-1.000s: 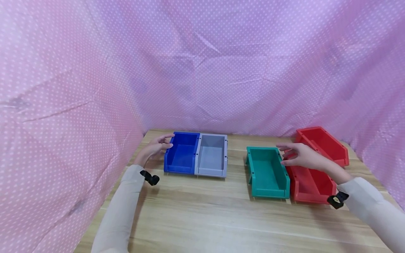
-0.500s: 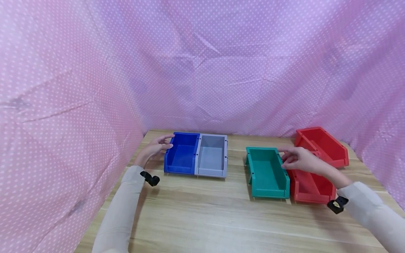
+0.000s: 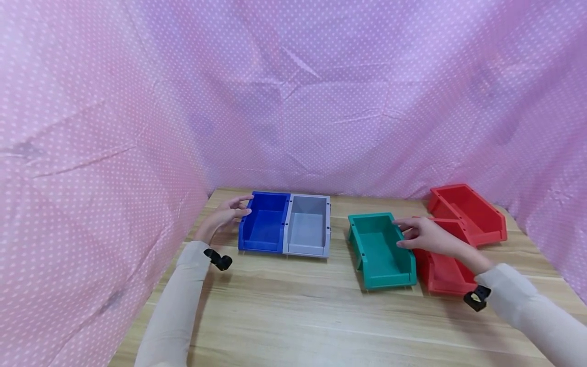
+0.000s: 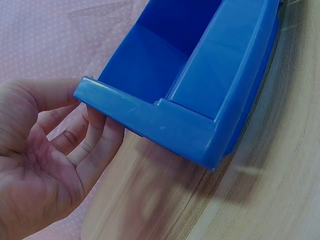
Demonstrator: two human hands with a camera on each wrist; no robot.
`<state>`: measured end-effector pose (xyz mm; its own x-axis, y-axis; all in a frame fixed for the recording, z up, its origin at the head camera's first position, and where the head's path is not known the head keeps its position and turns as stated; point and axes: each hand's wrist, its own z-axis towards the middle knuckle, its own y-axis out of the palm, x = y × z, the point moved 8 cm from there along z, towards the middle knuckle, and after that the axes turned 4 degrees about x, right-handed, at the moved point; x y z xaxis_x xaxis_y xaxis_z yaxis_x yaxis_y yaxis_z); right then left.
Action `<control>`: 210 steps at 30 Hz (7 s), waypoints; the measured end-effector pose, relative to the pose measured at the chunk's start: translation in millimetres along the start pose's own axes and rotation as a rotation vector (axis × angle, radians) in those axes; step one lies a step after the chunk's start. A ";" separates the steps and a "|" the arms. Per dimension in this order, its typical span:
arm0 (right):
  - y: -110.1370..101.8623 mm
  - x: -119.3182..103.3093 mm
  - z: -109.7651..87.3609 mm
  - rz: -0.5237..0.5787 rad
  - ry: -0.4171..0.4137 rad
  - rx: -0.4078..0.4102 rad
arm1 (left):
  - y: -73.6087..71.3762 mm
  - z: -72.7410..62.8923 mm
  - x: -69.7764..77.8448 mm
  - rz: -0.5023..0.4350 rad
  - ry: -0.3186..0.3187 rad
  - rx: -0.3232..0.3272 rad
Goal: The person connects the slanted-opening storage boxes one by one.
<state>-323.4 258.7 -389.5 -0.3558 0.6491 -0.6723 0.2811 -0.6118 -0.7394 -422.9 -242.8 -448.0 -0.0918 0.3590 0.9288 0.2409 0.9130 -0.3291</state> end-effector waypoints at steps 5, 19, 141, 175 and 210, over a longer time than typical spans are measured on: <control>1.7 -0.8 5.4 -0.001 0.019 0.008 | -0.7 4.2 1.6 -0.008 0.005 -0.015; 3.4 5.7 13.1 0.079 0.121 0.081 | -5.5 8.8 0.2 -0.011 -0.023 -0.017; 3.0 -2.3 58.8 0.362 0.330 0.302 | -0.4 0.9 -2.2 -0.047 -0.028 -0.028; -4.7 -18.5 67.4 0.330 0.371 0.214 | -1.3 6.8 -4.4 -0.067 -0.011 -0.023; -27.5 -27.8 67.1 0.241 0.311 0.054 | -0.3 -0.1 -6.9 -0.031 -0.039 -0.028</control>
<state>-381.0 227.2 -348.1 0.0037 0.5848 -0.8111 0.2736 -0.7808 -0.5617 -422.2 -245.6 -454.3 -0.1370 0.3381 0.9311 0.2647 0.9183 -0.2945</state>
